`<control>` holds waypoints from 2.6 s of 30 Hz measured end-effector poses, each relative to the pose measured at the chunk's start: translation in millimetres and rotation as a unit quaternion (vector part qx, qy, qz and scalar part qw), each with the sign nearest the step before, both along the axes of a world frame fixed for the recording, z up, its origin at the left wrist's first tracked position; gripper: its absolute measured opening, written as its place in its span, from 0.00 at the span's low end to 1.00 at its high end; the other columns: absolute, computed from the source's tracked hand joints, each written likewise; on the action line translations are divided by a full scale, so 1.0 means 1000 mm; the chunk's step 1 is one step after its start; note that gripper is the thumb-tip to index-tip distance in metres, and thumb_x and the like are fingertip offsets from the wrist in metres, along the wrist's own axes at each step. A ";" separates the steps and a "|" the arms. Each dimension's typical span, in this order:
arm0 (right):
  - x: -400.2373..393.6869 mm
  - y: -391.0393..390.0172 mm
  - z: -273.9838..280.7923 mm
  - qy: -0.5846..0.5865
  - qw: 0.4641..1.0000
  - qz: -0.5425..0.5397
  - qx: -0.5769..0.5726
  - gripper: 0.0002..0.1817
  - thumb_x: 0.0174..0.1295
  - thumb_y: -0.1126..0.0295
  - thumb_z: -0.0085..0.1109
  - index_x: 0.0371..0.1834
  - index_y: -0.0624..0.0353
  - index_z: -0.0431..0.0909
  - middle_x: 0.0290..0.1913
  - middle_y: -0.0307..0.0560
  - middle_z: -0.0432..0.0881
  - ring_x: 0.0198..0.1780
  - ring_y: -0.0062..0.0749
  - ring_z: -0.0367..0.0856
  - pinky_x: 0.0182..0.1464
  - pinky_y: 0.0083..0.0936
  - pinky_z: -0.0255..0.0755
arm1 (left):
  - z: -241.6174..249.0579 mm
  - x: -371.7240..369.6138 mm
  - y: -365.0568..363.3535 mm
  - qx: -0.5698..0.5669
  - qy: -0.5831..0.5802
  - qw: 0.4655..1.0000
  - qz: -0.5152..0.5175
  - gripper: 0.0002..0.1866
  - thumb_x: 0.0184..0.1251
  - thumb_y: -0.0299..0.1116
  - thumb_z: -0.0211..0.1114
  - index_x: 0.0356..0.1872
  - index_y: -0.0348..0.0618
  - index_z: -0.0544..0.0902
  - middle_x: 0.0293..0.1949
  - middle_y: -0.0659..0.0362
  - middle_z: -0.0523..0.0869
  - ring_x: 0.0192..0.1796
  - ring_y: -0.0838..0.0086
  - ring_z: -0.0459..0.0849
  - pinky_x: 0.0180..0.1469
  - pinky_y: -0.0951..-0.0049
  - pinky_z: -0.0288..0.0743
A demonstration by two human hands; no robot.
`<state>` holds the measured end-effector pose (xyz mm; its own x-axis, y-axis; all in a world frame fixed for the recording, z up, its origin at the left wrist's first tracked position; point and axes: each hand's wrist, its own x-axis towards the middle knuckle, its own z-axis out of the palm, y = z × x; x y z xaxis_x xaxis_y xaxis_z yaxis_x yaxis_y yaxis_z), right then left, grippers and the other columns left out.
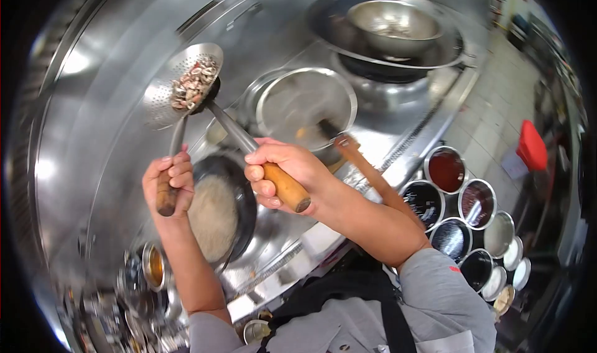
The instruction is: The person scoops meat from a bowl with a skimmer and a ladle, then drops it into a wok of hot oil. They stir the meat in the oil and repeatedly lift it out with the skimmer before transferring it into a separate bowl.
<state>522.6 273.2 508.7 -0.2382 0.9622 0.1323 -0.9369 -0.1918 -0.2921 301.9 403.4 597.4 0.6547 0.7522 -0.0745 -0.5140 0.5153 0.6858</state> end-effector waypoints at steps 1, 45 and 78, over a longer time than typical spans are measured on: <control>0.026 -0.005 0.002 -0.003 0.999 -0.033 0.004 0.26 0.67 0.74 0.54 0.63 0.49 0.52 0.26 0.43 0.76 0.17 0.30 0.75 0.15 0.27 0.65 | 0.003 0.028 0.010 0.008 -0.006 0.999 -0.044 0.24 0.62 0.22 0.54 0.56 0.15 0.65 0.35 0.53 0.71 0.30 0.74 0.72 0.25 0.78 0.70; 0.139 -0.081 -0.013 -0.139 0.981 -0.129 0.031 0.30 0.68 0.77 0.46 0.75 0.53 0.54 0.24 0.43 0.70 0.13 0.26 0.70 0.11 0.22 0.62 | -0.052 0.135 -0.044 0.158 0.072 0.983 0.063 0.18 0.58 0.23 0.61 0.47 0.37 0.66 0.30 0.55 0.77 0.23 0.73 0.76 0.23 0.72 0.71; -0.294 -0.146 -0.100 -0.362 0.430 0.815 0.136 0.52 0.53 0.69 0.65 0.80 0.48 0.42 0.25 0.44 0.73 0.17 0.21 0.69 0.19 0.14 0.65 | -0.205 -0.076 -0.682 -0.118 -0.083 0.595 0.791 0.35 0.51 0.20 0.65 0.63 0.42 0.62 0.32 0.55 0.74 0.22 0.74 0.75 0.18 0.75 0.71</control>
<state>228.5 127.5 409.1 -0.6411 -0.5904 -0.4903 0.7349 -0.2880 -0.6140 225.9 -278.3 392.1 -0.8449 0.4192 -0.3322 -0.5342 -0.6306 0.5630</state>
